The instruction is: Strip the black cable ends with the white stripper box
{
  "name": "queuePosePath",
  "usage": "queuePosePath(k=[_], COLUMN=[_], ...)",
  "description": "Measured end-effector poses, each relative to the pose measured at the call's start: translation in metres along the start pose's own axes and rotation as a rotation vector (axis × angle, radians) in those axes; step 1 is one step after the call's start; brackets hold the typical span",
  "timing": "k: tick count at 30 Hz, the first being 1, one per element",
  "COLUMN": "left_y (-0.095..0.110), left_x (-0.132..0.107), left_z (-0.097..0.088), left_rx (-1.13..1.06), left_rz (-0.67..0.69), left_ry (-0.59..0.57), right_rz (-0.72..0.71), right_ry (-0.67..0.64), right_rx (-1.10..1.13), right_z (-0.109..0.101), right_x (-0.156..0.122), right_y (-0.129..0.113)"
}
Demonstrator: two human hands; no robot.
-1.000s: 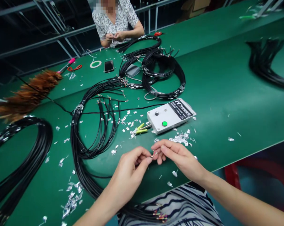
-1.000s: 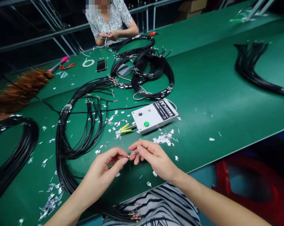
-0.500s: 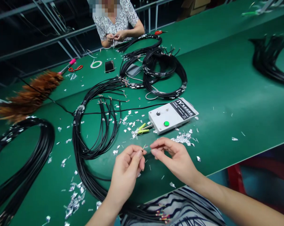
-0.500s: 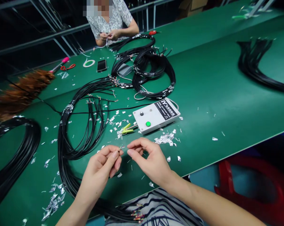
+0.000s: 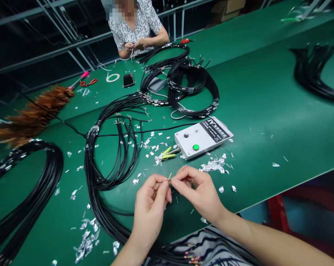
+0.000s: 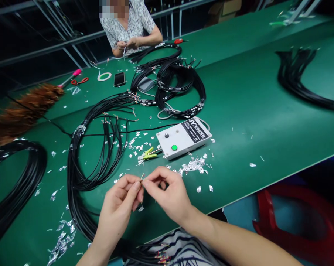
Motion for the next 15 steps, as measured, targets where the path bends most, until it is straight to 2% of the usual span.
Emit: queuePosePath(k=[2,4,7,11,15], left_y=[-0.002,-0.006,-0.011,-0.011,-0.008], left_x=[-0.001,-0.001,0.000,0.001,0.000], left_z=[0.000,0.001,-0.001,-0.002,-0.003], left_rx=[-0.047,-0.083,-0.111,-0.089,-0.044], left_rz=[-0.004,-0.024,-0.054,-0.049,-0.026], left_ry=[0.010,0.005,-0.001,-0.010,-0.001], right_rz=[-0.213,-0.295,-0.149,0.092,0.126], right_ry=[0.026,-0.005,-0.054,-0.093,-0.087], right_rx=[-0.162,-0.255,-0.274,-0.114,0.124], right_z=[0.000,0.001,-0.003,-0.002,0.009], right_x=[-0.004,-0.006,0.000,0.005,0.008], right_y=[-0.012,-0.014,-0.003,0.013,0.016])
Point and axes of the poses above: each hand's wrist, its own x-axis towards the middle knuckle, its own z-axis out of the palm, y = z × x, the point moved 7 cm from there along x, towards the middle knuckle, and after that the axes turned 1 degree about -y, right-handed, at the moved point
